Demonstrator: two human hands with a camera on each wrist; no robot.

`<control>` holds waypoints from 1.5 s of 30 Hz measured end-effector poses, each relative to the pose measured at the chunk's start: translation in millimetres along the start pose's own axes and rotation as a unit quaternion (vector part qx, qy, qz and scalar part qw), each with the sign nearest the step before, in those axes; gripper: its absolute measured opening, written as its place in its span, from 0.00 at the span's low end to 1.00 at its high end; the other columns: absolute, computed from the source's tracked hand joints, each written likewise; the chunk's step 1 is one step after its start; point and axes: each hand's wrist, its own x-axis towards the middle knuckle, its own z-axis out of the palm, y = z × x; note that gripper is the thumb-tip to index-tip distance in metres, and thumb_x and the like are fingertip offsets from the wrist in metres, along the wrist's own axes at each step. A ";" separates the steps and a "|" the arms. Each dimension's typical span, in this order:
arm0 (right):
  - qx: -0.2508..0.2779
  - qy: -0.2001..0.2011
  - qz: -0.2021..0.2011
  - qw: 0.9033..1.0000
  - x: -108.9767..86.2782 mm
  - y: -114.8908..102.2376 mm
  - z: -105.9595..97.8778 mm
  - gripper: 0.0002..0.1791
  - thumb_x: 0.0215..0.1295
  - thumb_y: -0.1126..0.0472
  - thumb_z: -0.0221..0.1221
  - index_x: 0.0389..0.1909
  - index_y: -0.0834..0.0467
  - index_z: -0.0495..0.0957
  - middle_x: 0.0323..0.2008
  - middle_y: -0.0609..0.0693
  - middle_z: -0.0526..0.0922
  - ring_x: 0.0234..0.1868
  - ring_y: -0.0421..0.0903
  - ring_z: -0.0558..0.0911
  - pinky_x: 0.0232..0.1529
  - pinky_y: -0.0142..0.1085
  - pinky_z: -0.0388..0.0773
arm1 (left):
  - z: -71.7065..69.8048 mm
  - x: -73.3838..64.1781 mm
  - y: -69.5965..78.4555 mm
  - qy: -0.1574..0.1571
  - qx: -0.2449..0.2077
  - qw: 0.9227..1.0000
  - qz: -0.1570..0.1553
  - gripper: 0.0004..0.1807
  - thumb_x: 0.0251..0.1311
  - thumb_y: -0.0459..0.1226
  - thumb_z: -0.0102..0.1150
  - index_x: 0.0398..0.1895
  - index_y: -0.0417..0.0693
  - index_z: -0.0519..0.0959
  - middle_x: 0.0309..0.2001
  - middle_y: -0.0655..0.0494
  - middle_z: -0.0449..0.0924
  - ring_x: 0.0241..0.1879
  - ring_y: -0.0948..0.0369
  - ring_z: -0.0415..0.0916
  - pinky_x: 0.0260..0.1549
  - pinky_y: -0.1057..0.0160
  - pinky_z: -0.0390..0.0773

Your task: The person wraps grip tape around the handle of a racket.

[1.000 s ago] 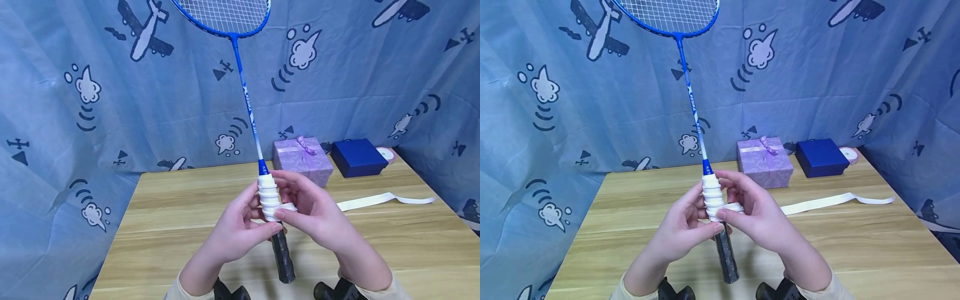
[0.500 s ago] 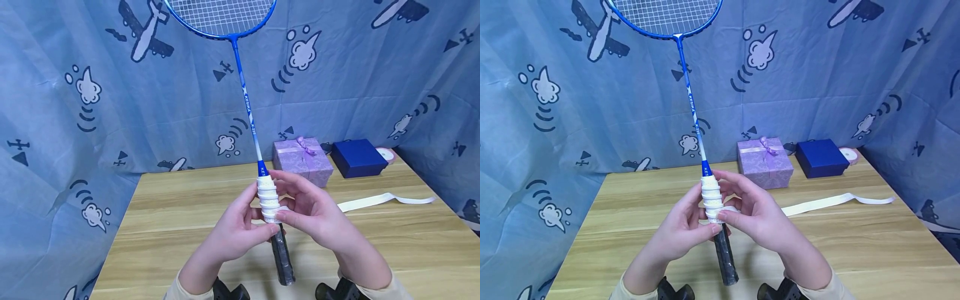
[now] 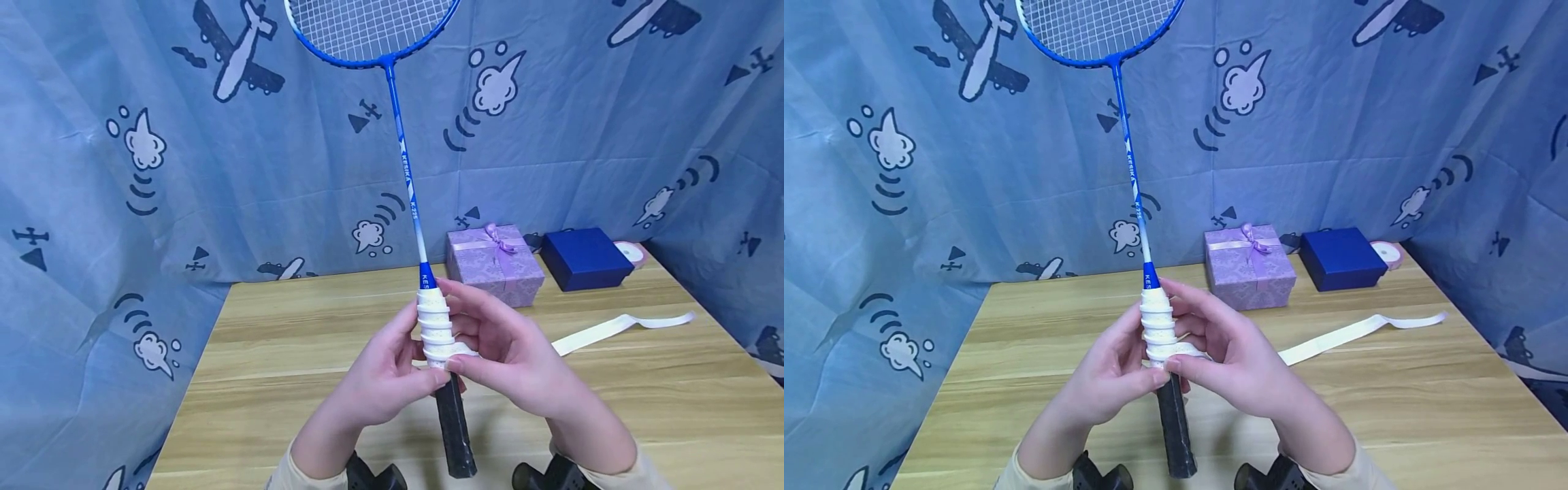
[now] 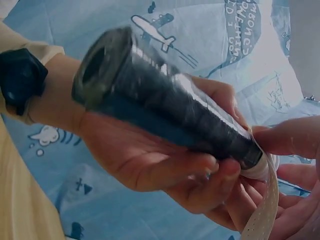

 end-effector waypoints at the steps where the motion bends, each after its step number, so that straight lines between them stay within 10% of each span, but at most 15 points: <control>1: 0.004 0.001 0.001 1.000 0.1 0.2 0.4 0.42 0.63 0.85 0.58 0.77 0.74 0.52 0.65 0.57 0.75 0.59 0.49 0.82 0.54 0.36 0.85 | -0.1 -0.2 0.1 0.001 -0.001 1.000 -0.001 0.41 0.60 0.18 0.53 0.77 0.34 0.54 0.56 0.19 0.62 0.48 0.58 0.81 0.44 0.44 0.88; 7: -0.014 0.029 0.041 0.999 0.6 -3.3 3.1 0.44 0.61 0.86 0.58 0.78 0.70 0.53 0.64 0.58 0.75 0.60 0.49 0.80 0.55 0.35 0.84 | 4.5 -1.9 4.9 0.051 0.094 0.993 -0.049 0.43 0.63 0.23 0.61 0.79 0.52 0.58 0.62 0.36 0.69 0.46 0.58 0.81 0.34 0.58 0.90; 15: -0.091 0.086 0.078 0.989 3.3 -0.1 7.0 0.44 0.59 0.84 0.62 0.77 0.64 0.59 0.58 0.58 0.77 0.55 0.47 0.82 0.52 0.32 0.83 | 17.8 -1.8 8.2 0.166 0.259 0.946 -0.100 0.45 0.59 0.31 0.72 0.73 0.74 0.62 0.60 0.57 0.71 0.35 0.59 0.80 0.23 0.59 0.88; 32: -0.045 0.074 0.034 0.996 1.6 -0.1 0.6 0.38 0.62 0.86 0.55 0.74 0.68 0.63 0.62 0.54 0.77 0.53 0.46 0.77 0.52 0.29 0.80 | 10.9 -1.8 10.7 0.118 0.112 0.981 -0.107 0.46 0.59 0.23 0.67 0.77 0.62 0.60 0.64 0.48 0.63 0.40 0.58 0.82 0.31 0.57 0.90; 45: -0.008 0.053 0.048 0.997 -0.4 0.3 4.1 0.40 0.65 0.85 0.55 0.77 0.66 0.59 0.54 0.54 0.81 0.52 0.45 0.82 0.50 0.31 0.83 | 3.3 -2.8 3.1 0.036 0.015 0.999 -0.016 0.46 0.59 0.18 0.58 0.80 0.44 0.53 0.62 0.31 0.58 0.46 0.55 0.80 0.40 0.46 0.89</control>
